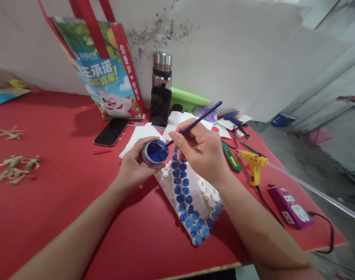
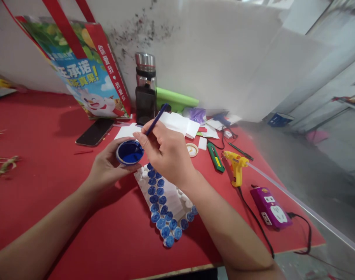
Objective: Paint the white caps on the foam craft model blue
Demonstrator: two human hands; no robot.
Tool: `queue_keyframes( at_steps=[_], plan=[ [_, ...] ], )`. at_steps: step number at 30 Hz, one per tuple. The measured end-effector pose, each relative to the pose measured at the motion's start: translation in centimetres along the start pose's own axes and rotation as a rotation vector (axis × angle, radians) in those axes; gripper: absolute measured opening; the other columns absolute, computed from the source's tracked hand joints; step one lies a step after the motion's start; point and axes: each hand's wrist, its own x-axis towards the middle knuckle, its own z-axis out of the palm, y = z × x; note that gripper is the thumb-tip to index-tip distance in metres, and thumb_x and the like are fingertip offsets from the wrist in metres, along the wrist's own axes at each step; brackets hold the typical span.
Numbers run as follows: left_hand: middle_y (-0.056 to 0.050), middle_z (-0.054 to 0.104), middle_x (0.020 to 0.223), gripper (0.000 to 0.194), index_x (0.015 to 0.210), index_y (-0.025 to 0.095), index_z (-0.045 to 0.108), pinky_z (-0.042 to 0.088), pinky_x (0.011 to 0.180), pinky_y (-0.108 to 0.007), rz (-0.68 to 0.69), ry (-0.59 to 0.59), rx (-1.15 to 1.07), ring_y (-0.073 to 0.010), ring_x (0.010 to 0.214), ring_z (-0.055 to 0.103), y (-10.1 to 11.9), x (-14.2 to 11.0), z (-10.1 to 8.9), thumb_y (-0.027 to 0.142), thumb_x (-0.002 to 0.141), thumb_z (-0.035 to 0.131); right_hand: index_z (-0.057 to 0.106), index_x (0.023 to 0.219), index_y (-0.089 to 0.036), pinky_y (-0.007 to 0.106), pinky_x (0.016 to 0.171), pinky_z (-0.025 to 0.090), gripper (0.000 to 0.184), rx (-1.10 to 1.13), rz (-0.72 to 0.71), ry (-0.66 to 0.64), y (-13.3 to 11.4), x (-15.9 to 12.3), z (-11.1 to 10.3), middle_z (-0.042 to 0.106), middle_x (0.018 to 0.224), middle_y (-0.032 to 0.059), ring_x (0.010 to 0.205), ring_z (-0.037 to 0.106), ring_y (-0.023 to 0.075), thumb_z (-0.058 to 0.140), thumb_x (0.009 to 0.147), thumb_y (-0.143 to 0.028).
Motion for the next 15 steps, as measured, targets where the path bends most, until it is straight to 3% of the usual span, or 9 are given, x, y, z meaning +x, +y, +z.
queue_keyframes(
  at_steps=[15],
  plan=[
    [-0.011, 0.078, 0.137, 0.072, 0.134, 0.025, 0.073, 0.065, 0.109, -0.05, -0.02, -0.004, -0.022, -0.0345, 0.123, 0.077, 0.02, 0.02, -0.02, 0.035, 0.069, 0.103, 0.059, 0.096, -0.026, 0.029, 0.053, 0.045, 0.037, -0.041, -0.036, 0.001, 0.13, -0.06, 0.0, 0.061, 0.068, -0.0058, 0.054, 0.057, 0.0114, 0.07, 0.108, -0.059]
  ],
)
